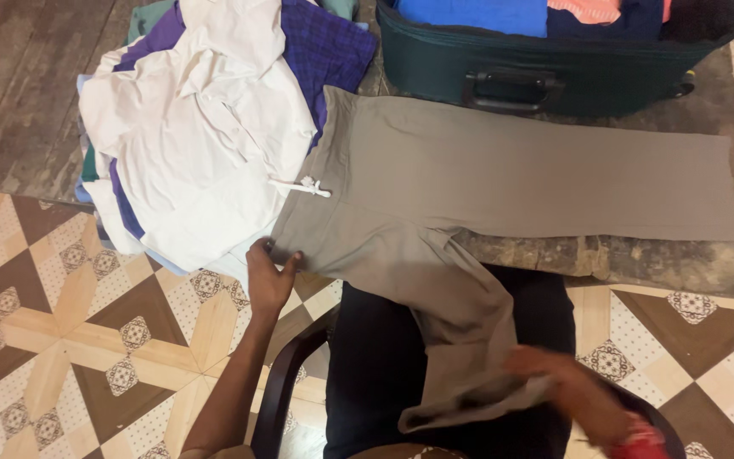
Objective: The person folds a pair of trousers on a wooden table and places them into a suitcase, followed by folding a white shirt.
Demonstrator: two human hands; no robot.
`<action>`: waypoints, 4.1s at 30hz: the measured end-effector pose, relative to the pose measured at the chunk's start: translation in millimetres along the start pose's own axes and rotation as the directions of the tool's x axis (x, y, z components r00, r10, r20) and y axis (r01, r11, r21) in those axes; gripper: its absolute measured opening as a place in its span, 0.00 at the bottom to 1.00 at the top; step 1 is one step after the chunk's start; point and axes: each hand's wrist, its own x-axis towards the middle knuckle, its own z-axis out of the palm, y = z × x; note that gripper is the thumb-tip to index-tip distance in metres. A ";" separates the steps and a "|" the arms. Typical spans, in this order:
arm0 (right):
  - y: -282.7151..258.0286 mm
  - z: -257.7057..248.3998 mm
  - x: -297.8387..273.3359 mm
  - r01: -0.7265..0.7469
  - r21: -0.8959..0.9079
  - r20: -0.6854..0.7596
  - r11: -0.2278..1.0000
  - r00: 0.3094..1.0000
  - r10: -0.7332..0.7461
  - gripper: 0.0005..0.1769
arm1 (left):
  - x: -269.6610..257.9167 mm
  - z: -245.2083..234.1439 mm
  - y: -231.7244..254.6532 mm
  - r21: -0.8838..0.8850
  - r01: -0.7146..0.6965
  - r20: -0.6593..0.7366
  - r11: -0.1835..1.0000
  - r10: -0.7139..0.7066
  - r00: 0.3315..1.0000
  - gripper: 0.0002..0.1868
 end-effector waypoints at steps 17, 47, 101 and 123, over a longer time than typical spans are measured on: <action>34.7 -159.0 -113.3 -0.861 -0.152 -0.620 0.485 0.466 0.632 0.34 | 32.5 -49.3 23.3 -0.600 0.650 0.565 0.466 -0.328 0.757 0.21; -40.2 -119.9 -9.7 -0.678 -0.698 -0.487 0.231 0.686 0.541 0.22 | 31.3 -38.0 32.9 -0.872 0.381 0.276 0.308 -0.335 0.901 0.29; 5.3 -306.2 147.0 -0.702 -0.701 -0.679 0.128 0.600 -0.423 0.30 | 218.1 72.1 212.2 0.327 0.065 -0.094 0.943 -0.035 0.995 0.29; -8.2 -273.7 129.8 -0.783 -0.621 -0.771 0.027 0.617 0.161 0.42 | 150.4 105.3 191.8 0.449 -0.685 0.367 0.574 0.580 0.727 0.39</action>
